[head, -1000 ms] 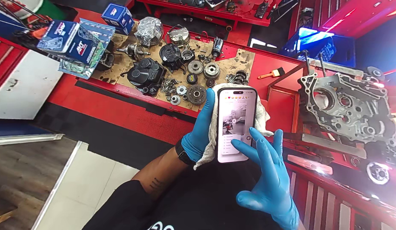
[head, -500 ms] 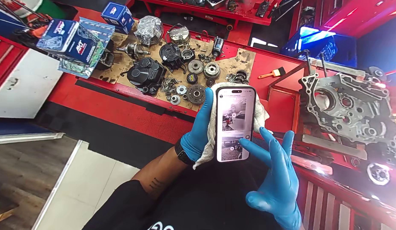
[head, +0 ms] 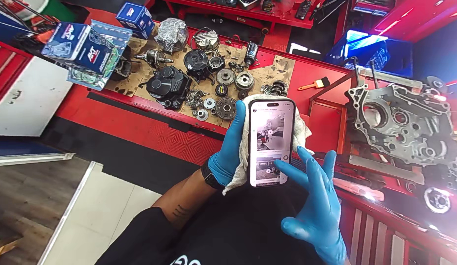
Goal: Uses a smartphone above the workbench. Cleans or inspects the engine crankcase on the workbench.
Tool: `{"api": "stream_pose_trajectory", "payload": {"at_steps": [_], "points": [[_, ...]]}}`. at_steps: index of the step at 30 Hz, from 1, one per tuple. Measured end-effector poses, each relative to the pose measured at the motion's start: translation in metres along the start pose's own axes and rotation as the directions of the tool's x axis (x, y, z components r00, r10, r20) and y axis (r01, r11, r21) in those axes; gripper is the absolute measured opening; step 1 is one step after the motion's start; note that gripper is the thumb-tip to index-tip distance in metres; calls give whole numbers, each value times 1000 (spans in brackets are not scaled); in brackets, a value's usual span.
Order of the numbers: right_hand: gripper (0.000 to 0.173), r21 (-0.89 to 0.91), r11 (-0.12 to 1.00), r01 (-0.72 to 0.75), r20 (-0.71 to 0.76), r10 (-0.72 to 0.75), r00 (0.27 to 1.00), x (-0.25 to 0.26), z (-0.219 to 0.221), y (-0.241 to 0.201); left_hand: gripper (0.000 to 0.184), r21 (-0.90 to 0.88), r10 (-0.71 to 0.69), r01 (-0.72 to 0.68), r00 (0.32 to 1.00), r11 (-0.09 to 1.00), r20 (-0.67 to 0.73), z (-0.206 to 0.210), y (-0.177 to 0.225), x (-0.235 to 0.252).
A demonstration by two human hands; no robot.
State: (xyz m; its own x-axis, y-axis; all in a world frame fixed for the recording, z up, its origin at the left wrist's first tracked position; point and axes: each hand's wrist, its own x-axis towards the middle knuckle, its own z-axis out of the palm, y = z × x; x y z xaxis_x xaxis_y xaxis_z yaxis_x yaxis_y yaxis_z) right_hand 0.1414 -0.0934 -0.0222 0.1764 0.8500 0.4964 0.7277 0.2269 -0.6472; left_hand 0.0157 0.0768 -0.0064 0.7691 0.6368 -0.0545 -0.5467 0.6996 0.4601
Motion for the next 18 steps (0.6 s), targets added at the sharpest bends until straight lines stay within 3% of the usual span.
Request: {"api": "stream_pose_trajectory", "payload": {"at_steps": [18], "points": [[91,-14,1000,-4,-28,3,1000,14,-1,4,56,-34,-41,42,998,999,42,-2,-7,-6]]}}
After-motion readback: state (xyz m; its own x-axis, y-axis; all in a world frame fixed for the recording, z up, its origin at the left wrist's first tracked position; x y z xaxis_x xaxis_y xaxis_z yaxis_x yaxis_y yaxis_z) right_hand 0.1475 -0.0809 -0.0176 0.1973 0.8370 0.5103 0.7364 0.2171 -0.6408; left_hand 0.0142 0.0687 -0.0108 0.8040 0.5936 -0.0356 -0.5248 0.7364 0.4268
